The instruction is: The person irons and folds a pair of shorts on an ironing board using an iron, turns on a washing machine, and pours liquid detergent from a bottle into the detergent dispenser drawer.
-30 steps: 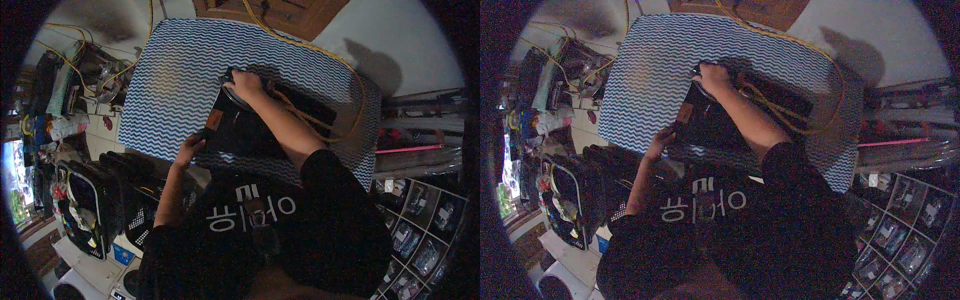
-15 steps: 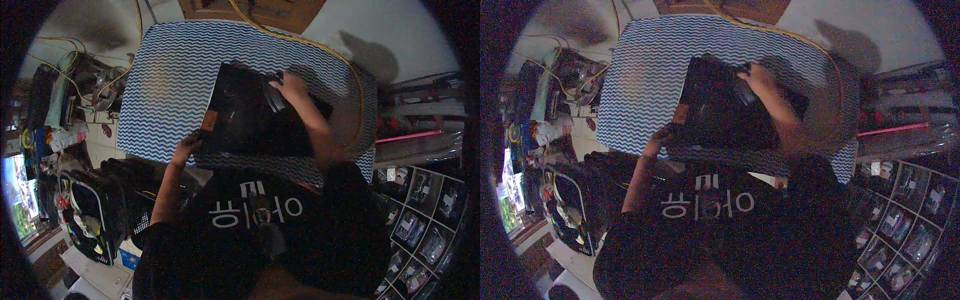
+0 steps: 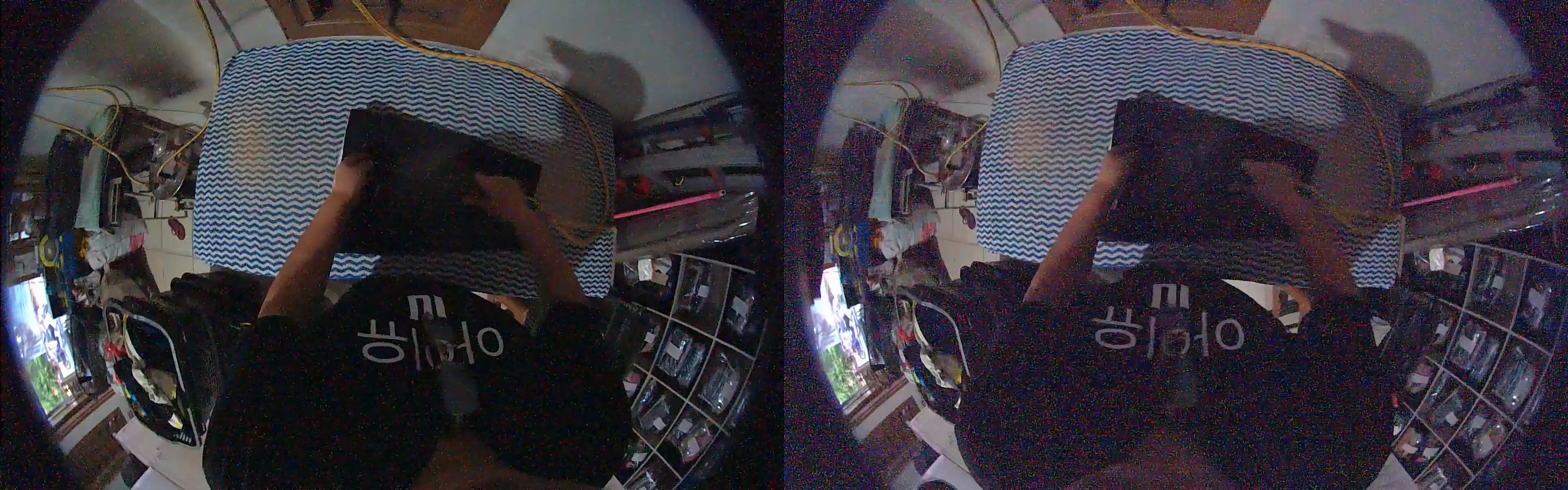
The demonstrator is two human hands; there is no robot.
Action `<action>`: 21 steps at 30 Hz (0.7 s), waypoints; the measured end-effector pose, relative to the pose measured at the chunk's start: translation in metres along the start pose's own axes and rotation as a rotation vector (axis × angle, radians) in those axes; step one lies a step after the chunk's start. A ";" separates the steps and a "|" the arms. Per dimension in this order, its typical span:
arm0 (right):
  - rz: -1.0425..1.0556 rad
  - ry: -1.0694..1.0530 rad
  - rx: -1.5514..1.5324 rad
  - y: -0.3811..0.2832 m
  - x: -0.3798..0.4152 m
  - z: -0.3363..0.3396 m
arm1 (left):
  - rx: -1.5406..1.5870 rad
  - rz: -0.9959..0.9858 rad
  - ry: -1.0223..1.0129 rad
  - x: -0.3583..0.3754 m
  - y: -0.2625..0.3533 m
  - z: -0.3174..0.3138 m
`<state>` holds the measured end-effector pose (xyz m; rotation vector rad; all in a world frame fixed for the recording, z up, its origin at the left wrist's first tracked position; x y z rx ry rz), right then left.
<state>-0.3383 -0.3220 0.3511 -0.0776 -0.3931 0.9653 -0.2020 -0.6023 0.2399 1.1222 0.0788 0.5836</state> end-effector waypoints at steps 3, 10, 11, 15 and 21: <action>-0.025 -0.013 0.074 -0.007 -0.002 -0.005 | -0.322 -0.011 -0.160 0.005 0.059 0.012; 0.112 -0.018 0.042 -0.069 -0.022 -0.002 | 0.385 -0.060 0.114 -0.001 0.028 0.065; 0.089 -0.013 0.020 -0.072 -0.027 -0.004 | 0.758 0.096 0.168 0.004 0.015 0.078; 0.096 0.080 -0.081 -0.094 -0.052 -0.009 | 0.147 0.035 0.105 0.051 -0.055 0.117; 0.081 0.241 -0.131 -0.152 -0.086 -0.030 | -0.001 0.053 -0.061 0.142 -0.074 0.066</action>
Point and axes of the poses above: each hand's wrist, its own x-axis away from the middle knuckle, its own z-axis out of the back of the hand, y = z × x, the point moved 4 cm from there along -x, towards the middle knuckle, and after that the axes turned 6 degrees about x, right-handed, at the moved point
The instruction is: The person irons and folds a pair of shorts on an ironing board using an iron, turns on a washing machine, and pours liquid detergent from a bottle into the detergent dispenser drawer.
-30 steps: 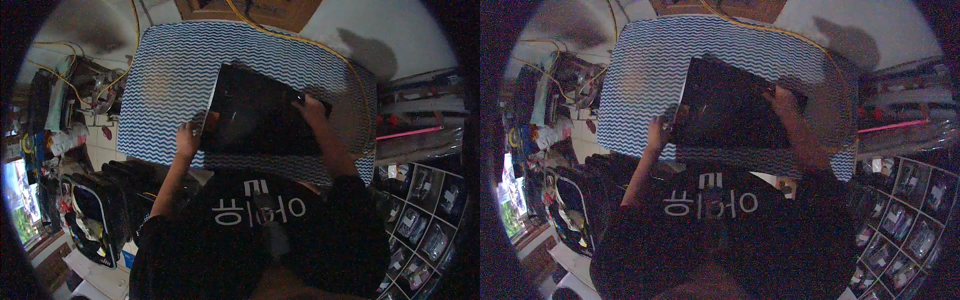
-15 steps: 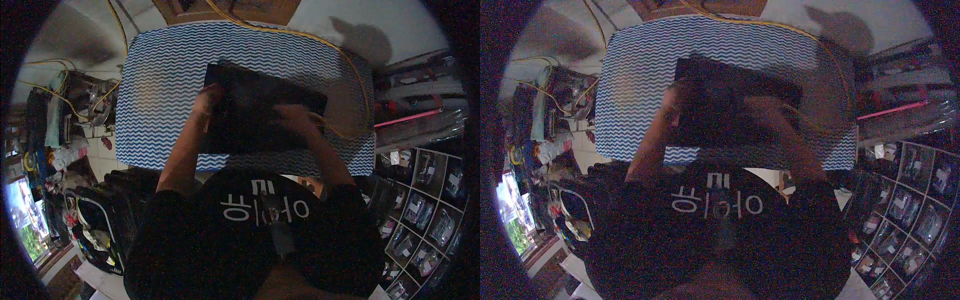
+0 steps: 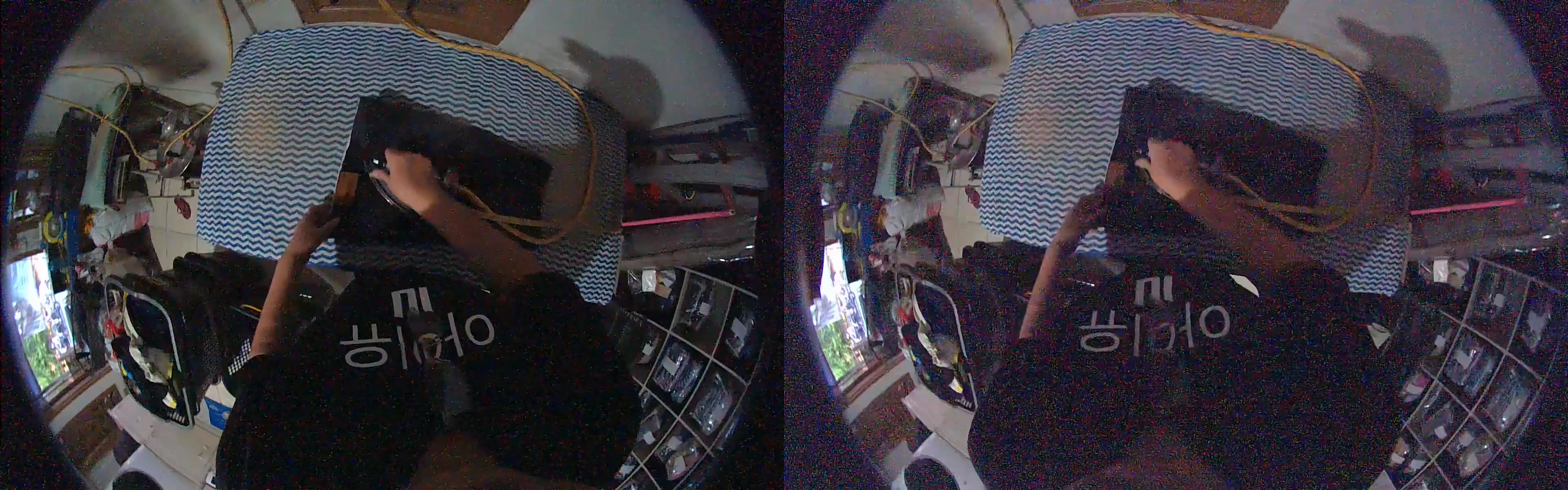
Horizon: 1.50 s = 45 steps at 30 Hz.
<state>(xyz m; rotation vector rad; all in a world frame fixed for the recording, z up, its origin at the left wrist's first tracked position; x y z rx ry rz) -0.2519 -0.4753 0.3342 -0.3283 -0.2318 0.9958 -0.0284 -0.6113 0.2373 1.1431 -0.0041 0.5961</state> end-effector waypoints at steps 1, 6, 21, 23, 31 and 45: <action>-0.001 0.008 -0.030 -0.004 -0.005 0.005 | -0.042 -0.041 0.011 0.003 -0.012 -0.006; 0.089 -0.095 0.000 0.005 -0.002 0.004 | 0.416 0.373 -0.080 0.013 0.026 0.012; -0.025 0.005 -0.001 0.029 0.036 0.013 | 0.050 0.015 0.235 0.007 -0.040 -0.002; -0.041 0.022 0.014 0.042 0.035 0.019 | -0.051 -0.017 0.262 0.005 -0.043 -0.004; -0.325 -0.075 0.095 0.168 0.106 0.053 | -0.403 0.059 0.224 -0.010 -0.040 -0.002; -0.709 0.188 0.777 0.306 0.158 0.148 | -0.808 -0.641 0.242 -0.186 0.175 -0.010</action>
Point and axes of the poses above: each hand's wrist, its own x-axis away from the middle knuckle, its own z-axis out of the back of the hand, y = z × x, the point moved 4 cm from there along -x, towards the middle knuckle, and after that the axes turned 6 degrees about x, right-handed, at the moved point
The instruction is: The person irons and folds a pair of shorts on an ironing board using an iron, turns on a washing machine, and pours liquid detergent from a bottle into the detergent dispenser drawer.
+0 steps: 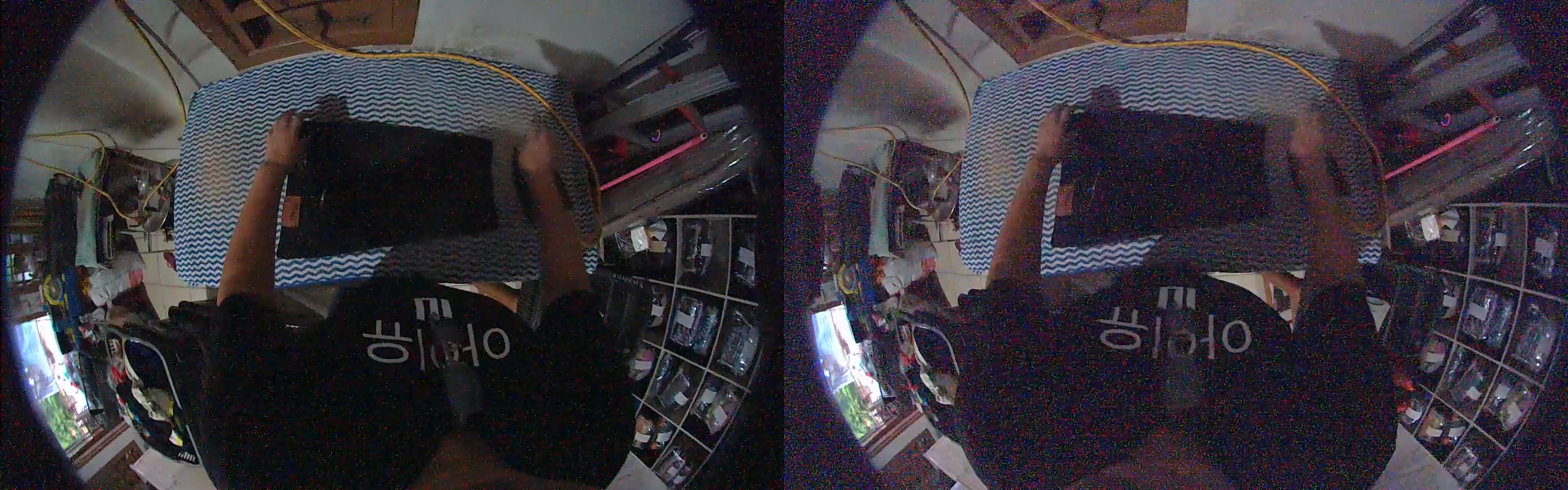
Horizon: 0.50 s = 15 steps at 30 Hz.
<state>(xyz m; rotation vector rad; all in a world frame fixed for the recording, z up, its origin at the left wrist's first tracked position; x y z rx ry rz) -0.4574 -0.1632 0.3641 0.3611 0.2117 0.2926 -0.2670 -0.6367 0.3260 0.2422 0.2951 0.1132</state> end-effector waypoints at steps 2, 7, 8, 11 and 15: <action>0.182 0.019 -0.144 -0.039 -0.011 -0.030 | 0.121 0.066 -0.242 -0.023 -0.004 -0.018; 0.374 0.166 -0.049 -0.092 -0.002 -0.023 | 0.252 0.170 -0.638 -0.052 -0.024 -0.038; 0.374 0.165 0.008 -0.092 0.001 -0.008 | 0.264 0.175 -0.673 -0.054 -0.026 -0.035; 0.488 -0.119 -0.207 -0.078 -0.005 0.012 | 0.324 0.174 -0.694 -0.057 -0.030 -0.015; 0.479 -0.076 -0.829 -0.024 -0.048 0.022 | 0.411 0.140 -0.451 -0.060 -0.015 0.071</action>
Point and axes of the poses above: each hand's wrist, its own x-axis away from the middle knuckle, its own z-axis out of the back of the hand, y = z × x, the point moved 4 cm from there along -x, towards the middle knuckle, and after that the axes turned 6 degrees about x, right-handed, at the moved point
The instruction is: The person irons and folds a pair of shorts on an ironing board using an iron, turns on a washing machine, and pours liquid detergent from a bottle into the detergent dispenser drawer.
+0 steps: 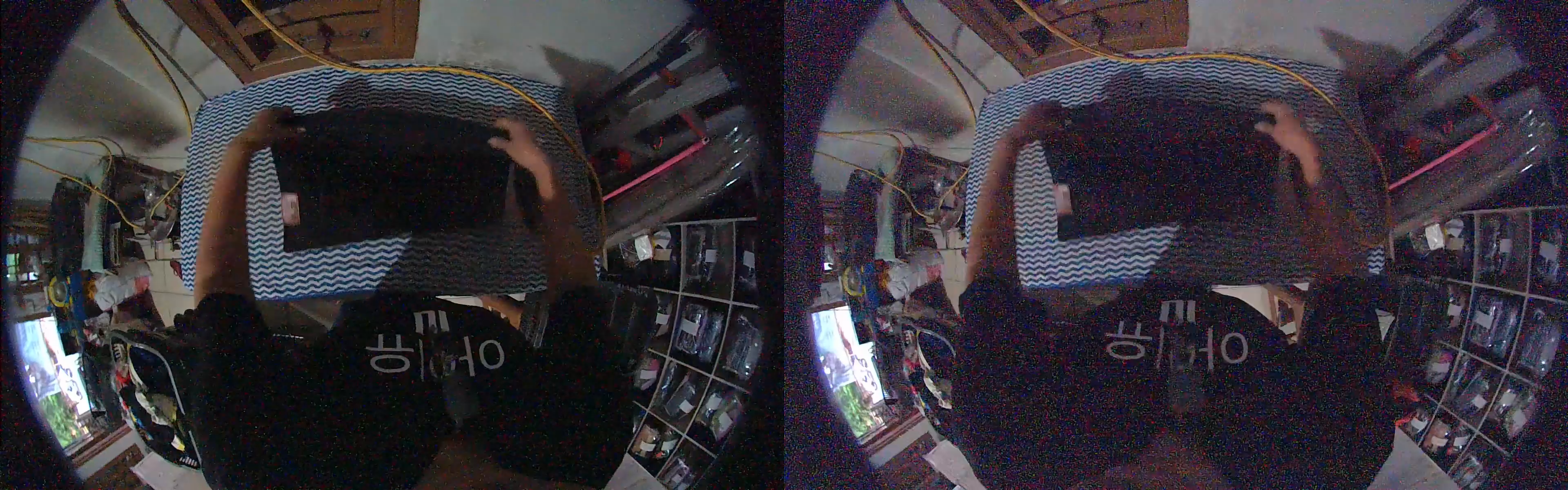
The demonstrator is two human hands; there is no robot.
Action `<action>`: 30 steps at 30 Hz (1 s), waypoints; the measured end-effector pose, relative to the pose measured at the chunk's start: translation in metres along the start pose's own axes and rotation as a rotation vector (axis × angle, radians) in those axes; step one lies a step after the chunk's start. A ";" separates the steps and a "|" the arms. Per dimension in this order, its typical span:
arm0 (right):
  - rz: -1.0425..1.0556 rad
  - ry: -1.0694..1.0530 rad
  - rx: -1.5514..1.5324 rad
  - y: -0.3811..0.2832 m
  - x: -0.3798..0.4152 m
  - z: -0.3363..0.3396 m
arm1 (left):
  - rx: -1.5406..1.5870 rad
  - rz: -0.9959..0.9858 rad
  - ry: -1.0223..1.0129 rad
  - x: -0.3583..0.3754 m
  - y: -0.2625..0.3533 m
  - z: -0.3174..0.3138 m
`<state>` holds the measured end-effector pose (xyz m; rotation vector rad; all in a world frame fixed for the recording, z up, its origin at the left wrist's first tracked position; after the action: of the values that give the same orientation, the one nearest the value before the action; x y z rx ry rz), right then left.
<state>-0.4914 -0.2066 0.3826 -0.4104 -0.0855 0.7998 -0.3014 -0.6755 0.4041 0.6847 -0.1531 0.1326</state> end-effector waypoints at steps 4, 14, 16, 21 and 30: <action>0.048 0.141 -0.237 -0.050 0.024 0.106 | -0.062 -0.129 0.400 0.075 0.094 0.070; 0.076 0.217 0.444 0.002 0.132 -0.053 | -0.446 -0.247 0.497 0.165 0.032 -0.098; -0.073 0.018 0.487 0.018 0.164 -0.110 | -0.627 -0.296 0.405 0.189 0.009 -0.158; -0.263 -0.029 0.390 -0.028 0.207 -0.121 | -0.590 -0.049 0.191 0.211 0.019 -0.179; -0.029 0.112 0.420 -0.110 0.121 -0.130 | -0.532 0.034 0.408 0.133 0.039 -0.219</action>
<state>-0.3025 -0.2310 0.2960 -0.0552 0.1787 0.7421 -0.1563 -0.4962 0.2851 0.1154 0.1895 0.2504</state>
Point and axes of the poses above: each hand's wrist, its own x-axis away from the middle knuckle, its own z-axis out of the back of the hand, y = z × x, the point moved 4 cm from there along -x, towards the middle knuckle, and after that the axes turned 6 degrees about x, right-handed, at the moved point
